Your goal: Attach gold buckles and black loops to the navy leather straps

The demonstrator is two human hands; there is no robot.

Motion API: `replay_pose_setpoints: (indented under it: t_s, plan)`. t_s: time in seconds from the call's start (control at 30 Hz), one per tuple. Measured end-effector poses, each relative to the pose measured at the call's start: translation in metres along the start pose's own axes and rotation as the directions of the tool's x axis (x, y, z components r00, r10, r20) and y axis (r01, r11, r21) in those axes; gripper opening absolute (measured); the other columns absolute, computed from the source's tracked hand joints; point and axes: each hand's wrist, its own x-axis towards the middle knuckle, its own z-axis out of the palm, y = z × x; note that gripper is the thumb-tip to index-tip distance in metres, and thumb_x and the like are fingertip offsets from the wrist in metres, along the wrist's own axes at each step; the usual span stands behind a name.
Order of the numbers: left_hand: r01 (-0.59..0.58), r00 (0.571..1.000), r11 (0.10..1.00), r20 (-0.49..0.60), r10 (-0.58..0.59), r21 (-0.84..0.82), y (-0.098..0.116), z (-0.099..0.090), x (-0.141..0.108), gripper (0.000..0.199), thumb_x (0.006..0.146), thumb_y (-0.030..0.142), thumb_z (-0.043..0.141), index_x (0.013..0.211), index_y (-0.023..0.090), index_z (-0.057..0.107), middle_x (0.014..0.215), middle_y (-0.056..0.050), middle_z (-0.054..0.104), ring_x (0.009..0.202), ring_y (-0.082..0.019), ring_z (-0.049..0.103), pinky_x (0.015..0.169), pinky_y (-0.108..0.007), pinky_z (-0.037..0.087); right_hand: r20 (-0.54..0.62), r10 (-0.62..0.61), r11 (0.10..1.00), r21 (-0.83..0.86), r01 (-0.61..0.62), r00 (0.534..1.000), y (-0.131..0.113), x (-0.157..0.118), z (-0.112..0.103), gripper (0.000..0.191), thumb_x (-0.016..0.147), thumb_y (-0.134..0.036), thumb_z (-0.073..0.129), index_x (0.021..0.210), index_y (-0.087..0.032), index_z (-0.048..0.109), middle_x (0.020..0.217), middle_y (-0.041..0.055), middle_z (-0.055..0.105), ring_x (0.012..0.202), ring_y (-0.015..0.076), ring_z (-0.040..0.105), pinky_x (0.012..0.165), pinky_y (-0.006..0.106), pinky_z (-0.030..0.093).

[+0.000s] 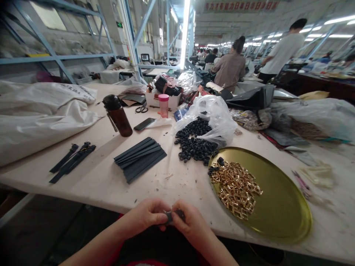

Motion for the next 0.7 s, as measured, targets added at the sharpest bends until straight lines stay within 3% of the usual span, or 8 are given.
replay_pose_setpoints:
  t_s: [0.23, 0.4, 0.53, 0.7]
  plan:
    - [0.007, 0.998, 0.998, -0.059, -0.004, 0.060, 0.004, -0.007, 0.021, 0.033, 0.067, 0.028, 0.060, 0.095, 0.013, 0.056, 0.057, 0.004, 0.060, 0.053, -0.010, 0.052, 0.050, -0.018, 0.033, -0.048, 0.027, 0.995, 0.100, -0.022, 0.998, 0.017, 0.018, 0.002, 0.012, 0.081, -0.026, 0.045, 0.074, -0.018, 0.050, 0.061, -0.0037, 0.047, 0.057, 0.0113, 0.044, 0.054, 0.022, 0.035]
    - [0.051, 0.998, 0.983, 0.018, -0.055, 0.177, 0.011, -0.020, 0.029, 0.019, 0.068, 0.027, 0.055, 0.075, 0.012, 0.064, 0.060, 0.002, 0.062, 0.056, -0.010, 0.050, 0.053, -0.019, 0.034, -0.152, 0.055, 0.993, 0.108, -0.039, 0.987, 0.029, 0.024, 0.004, 0.019, 0.084, -0.034, 0.043, 0.075, -0.019, 0.050, 0.060, -0.0035, 0.046, 0.056, 0.0121, 0.045, 0.053, 0.023, 0.035]
    - [0.088, 0.996, 0.985, -0.033, -0.084, 0.151, 0.020, -0.018, 0.035, 0.017, 0.065, 0.028, 0.056, 0.065, 0.012, 0.062, 0.052, 0.003, 0.058, 0.050, -0.009, 0.047, 0.052, -0.018, 0.033, -0.150, 0.039, 0.995, 0.098, -0.024, 0.988, 0.030, 0.023, 0.005, 0.021, 0.085, -0.035, 0.041, 0.076, -0.019, 0.050, 0.063, -0.0022, 0.048, 0.058, 0.0129, 0.046, 0.054, 0.024, 0.037]
    - [0.084, 0.996, 0.976, -0.050, -0.076, 0.200, 0.023, -0.011, 0.039, 0.015, 0.065, 0.027, 0.054, 0.064, 0.013, 0.058, 0.052, 0.003, 0.057, 0.052, -0.010, 0.050, 0.052, -0.018, 0.036, -0.262, 0.059, 0.994, 0.105, -0.033, 0.963, 0.034, 0.019, 0.009, 0.023, 0.085, -0.039, 0.040, 0.077, -0.019, 0.050, 0.063, -0.0019, 0.049, 0.058, 0.0137, 0.047, 0.054, 0.024, 0.039]
